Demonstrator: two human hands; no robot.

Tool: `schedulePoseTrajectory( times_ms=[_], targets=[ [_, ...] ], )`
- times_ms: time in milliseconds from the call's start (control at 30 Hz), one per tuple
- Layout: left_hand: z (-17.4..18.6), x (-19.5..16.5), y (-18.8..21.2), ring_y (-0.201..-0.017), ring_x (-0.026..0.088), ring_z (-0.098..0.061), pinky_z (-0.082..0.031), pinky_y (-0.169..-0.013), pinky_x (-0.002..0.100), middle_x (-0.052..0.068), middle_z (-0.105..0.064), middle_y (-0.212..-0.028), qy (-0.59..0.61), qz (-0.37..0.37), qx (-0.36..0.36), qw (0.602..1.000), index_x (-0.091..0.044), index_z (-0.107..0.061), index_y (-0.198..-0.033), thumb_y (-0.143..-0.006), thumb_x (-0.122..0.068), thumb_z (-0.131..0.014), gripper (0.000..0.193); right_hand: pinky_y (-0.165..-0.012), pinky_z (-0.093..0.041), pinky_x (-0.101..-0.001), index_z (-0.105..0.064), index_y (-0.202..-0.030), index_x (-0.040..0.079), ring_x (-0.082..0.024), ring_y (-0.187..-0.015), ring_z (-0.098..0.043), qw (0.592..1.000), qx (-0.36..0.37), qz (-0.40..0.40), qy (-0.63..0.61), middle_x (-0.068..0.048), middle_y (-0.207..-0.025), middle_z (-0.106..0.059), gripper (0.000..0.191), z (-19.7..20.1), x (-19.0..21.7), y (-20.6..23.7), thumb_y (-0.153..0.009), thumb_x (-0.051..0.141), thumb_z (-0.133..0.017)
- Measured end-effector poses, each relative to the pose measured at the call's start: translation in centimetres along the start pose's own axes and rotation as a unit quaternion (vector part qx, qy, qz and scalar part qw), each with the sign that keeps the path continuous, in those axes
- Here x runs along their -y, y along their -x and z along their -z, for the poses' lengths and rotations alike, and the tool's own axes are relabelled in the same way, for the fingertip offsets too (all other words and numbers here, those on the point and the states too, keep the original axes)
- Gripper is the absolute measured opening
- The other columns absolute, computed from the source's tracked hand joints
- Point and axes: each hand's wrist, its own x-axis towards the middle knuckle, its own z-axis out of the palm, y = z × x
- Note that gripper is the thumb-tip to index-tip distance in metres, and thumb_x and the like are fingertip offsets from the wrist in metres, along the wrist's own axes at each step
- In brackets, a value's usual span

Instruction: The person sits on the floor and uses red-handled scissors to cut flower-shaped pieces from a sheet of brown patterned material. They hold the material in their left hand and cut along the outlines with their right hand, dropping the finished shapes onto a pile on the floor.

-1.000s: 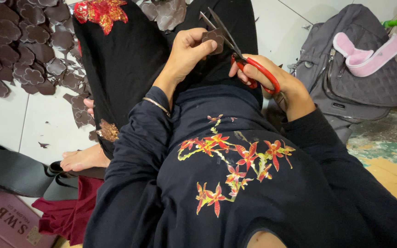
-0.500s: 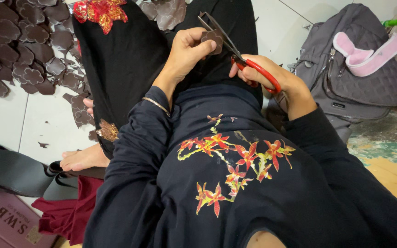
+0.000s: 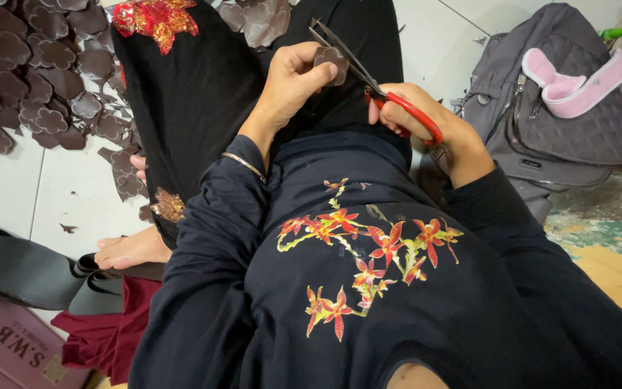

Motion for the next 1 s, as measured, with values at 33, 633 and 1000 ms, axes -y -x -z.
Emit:
schedulePoseTrajectory(
  times_ms=[33,633,1000],
  targets=[
    [0.0,0.0,0.0,-0.069,0.003,-0.057,-0.045,-0.062,0.019,-0.002,-0.072,-0.084,0.003,0.003,0.0,1.0,-0.003,-0.075,-0.099,-0.096,-0.011,-0.068,0.01,-0.053,-0.042,-0.0223,-0.061,-0.094,0.002,-0.007,-0.06,-0.051,1.0,0.001,-0.01,-0.002,0.003,-0.068,-0.05,0.083,0.1,-0.2,0.0,-0.086,0.084,-0.052],
    [0.0,-0.3,0.2,-0.068,0.003,-0.056,-0.045,-0.062,0.021,-0.003,-0.069,-0.083,-0.017,-0.025,0.007,1.0,-0.003,-0.072,-0.095,-0.097,-0.011,-0.067,0.009,-0.06,-0.04,-0.024,-0.059,-0.109,0.001,-0.009,-0.07,-0.047,0.993,0.07,0.018,-0.097,0.002,-0.079,-0.046,0.081,-0.2,0.8,0.3,-0.093,0.08,-0.048],
    [-0.1,-0.3,0.2,-0.07,0.004,-0.056,-0.045,-0.063,0.02,0.0,-0.071,-0.085,0.006,-0.015,0.01,1.0,-0.002,-0.072,-0.098,-0.097,-0.008,-0.064,0.01,-0.055,-0.039,-0.023,-0.057,-0.094,0.006,-0.008,-0.063,-0.048,0.996,0.05,0.008,-0.074,0.004,-0.07,-0.046,0.09,-0.5,0.8,0.1,-0.08,0.093,-0.047]
  ],
)
